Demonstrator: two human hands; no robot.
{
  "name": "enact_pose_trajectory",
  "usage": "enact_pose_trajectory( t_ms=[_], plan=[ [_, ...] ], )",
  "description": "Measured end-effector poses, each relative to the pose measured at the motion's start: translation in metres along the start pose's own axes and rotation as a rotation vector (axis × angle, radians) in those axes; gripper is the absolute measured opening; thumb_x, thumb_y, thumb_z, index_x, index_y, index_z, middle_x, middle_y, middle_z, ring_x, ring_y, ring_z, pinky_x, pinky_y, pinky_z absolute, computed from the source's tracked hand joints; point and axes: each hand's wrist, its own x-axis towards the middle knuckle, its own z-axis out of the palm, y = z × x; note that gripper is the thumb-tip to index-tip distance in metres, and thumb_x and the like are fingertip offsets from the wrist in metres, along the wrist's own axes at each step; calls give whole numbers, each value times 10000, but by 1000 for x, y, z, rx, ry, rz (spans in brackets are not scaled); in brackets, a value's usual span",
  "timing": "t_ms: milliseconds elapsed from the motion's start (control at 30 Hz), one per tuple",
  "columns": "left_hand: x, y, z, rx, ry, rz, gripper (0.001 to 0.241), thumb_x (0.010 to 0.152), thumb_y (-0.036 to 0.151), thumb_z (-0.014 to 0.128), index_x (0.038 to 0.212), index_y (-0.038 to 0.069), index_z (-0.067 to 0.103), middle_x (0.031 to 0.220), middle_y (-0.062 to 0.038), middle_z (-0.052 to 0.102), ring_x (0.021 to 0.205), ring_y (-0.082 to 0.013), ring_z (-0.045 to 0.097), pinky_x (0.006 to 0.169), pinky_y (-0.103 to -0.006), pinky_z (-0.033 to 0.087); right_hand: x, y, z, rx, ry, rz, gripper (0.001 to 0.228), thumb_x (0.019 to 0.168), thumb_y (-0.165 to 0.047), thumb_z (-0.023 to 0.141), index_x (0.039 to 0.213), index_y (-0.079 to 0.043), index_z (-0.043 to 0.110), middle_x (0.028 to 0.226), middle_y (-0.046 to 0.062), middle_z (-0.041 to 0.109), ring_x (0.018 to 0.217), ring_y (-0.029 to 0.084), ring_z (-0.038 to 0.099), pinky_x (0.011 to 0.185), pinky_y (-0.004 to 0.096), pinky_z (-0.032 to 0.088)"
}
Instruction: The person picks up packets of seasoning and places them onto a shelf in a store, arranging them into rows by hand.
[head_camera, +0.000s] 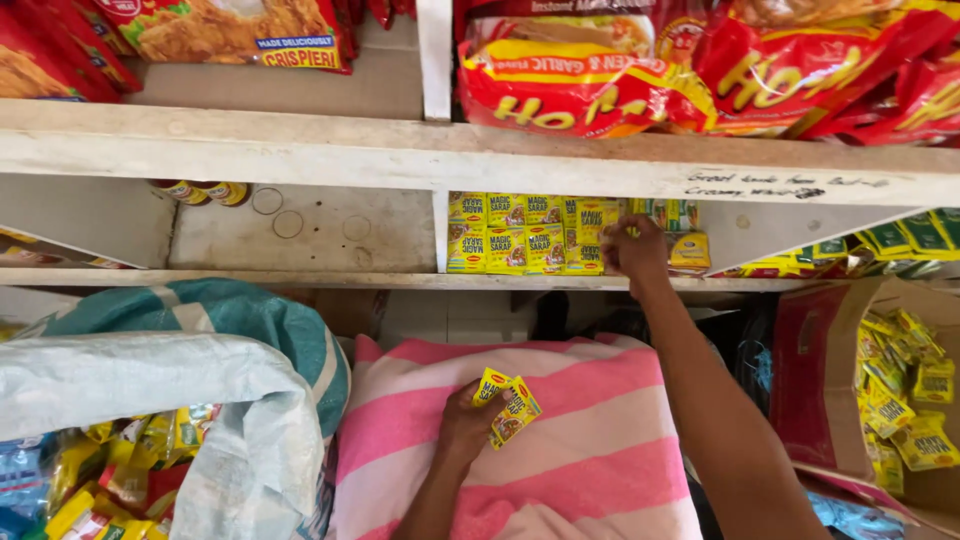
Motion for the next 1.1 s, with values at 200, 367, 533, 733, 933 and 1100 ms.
enact_pose_trajectory(
  t_ms=[200, 367, 533, 733, 933, 1100],
  plan=[
    [3, 1, -1, -33, 17, -16, 198, 897, 140, 772, 1034, -1, 748, 867, -45, 766, 731, -106, 697, 652, -275, 567, 53, 7, 11, -163, 5, 42, 34, 971, -67, 596, 982, -39, 611, 668, 119, 643, 473, 169, 582, 357, 316, 393],
    [7, -8, -4, -74, 30, -27, 195, 888, 118, 779, 1040, 1, 742, 875, -45, 766, 739, -109, 703, 662, -275, 571, 84, 35, 7, -484, -3, 2, 164, 1002, -172, 603, 950, -32, 672, 690, 103, 688, 494, 200, 621, 437, 358, 496],
    [11, -13, -4, -164, 5, -26, 205, 874, 92, 781, 1052, 1, 736, 894, -46, 769, 756, -115, 714, 681, -284, 585, 118, 72, -7, -1647, 14, -717, 297, 793, -248, 677, 1061, -148, 755, 1014, 139, 754, 922, 344, 725, 709, 503, 575],
    [5, -4, -2, -121, 15, -20, 199, 888, 106, 785, 1050, -1, 741, 889, -45, 762, 755, -107, 697, 678, -273, 571, 60, 27, 5, -775, 209, -348, 324, 883, -353, 755, 1043, -75, 715, 1005, 202, 731, 945, 395, 696, 801, 501, 546],
    [-2, 12, 4, -84, 2, -26, 185, 884, 121, 790, 1024, 9, 743, 869, -33, 751, 739, -99, 681, 653, -273, 556, -17, 54, 2, -719, 127, -457, 128, 971, -194, 684, 967, -70, 715, 781, 164, 707, 716, 289, 686, 638, 410, 530],
    [-2, 21, 13, 43, 18, 12, 196, 881, 157, 793, 1009, 15, 750, 859, -30, 751, 727, -94, 677, 645, -272, 557, -136, 107, 10, -205, -456, -138, 79, 938, -120, 677, 985, -62, 704, 750, -13, 637, 648, 78, 579, 577, 269, 521]
  ],
)
